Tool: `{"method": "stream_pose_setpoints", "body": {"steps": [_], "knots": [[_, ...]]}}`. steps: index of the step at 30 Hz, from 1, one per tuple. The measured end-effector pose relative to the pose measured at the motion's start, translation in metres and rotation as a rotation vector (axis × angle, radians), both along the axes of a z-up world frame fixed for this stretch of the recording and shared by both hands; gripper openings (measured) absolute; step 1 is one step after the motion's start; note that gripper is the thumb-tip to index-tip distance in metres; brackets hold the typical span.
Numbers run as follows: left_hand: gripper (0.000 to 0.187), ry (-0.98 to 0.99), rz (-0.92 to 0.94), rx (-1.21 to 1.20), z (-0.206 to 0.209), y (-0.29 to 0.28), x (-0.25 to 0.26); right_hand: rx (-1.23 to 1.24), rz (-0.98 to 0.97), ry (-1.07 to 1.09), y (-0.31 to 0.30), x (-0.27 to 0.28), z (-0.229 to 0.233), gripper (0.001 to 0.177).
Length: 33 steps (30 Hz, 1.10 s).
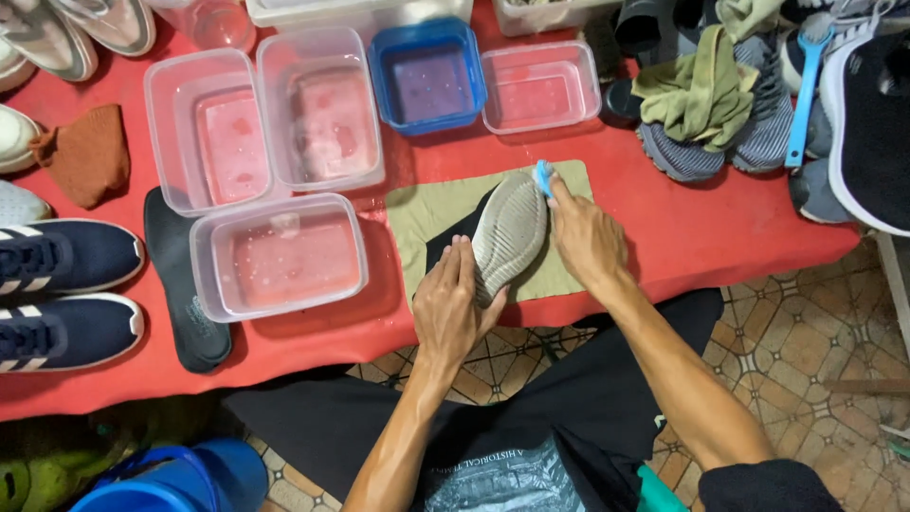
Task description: The person wipes a black sneaker with a cloth, then uses a blue brush dipped in soapy water to scrub the white sole. The person repeatedly dips the brush and scrubs the sole surface, focusing on the tread pattern.
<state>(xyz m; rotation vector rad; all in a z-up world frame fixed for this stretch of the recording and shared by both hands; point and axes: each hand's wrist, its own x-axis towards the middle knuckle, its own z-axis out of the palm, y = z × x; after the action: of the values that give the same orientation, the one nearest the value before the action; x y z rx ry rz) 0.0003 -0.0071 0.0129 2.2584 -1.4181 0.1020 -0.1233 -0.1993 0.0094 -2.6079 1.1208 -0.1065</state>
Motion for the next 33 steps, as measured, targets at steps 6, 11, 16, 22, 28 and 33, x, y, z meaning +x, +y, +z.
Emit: {"method": "stream_pose_setpoints", "body": {"steps": [6, 11, 16, 22, 28, 33], "knots": [[0.078, 0.016, 0.010, 0.012, 0.000, -0.001, 0.000, -0.011, 0.108, 0.045, 0.012, -0.001, 0.016, 0.046], [0.078, -0.011, 0.015, 0.012, -0.005, -0.002, 0.001, -0.032, 0.197, -0.024, 0.022, 0.014, 0.015, 0.046], [0.077, 0.010, 0.017, 0.001, 0.000, 0.000, -0.003, -0.055, 0.155, -0.021, -0.011, 0.003, -0.012, 0.043], [0.078, -0.014, 0.010, -0.002, -0.006, -0.004, 0.003, -0.254, 0.437, -0.047, 0.005, 0.012, 0.029, 0.043], [0.079, -0.024, 0.021, 0.017, -0.002, -0.005, 0.002, -0.208, 0.507, 0.079, 0.007, 0.015, 0.043, 0.051], [0.078, -0.011, 0.018, 0.015, 0.001, 0.000, -0.001, -0.130, 0.435, 0.103, 0.022, 0.010, 0.053, 0.040]]}}
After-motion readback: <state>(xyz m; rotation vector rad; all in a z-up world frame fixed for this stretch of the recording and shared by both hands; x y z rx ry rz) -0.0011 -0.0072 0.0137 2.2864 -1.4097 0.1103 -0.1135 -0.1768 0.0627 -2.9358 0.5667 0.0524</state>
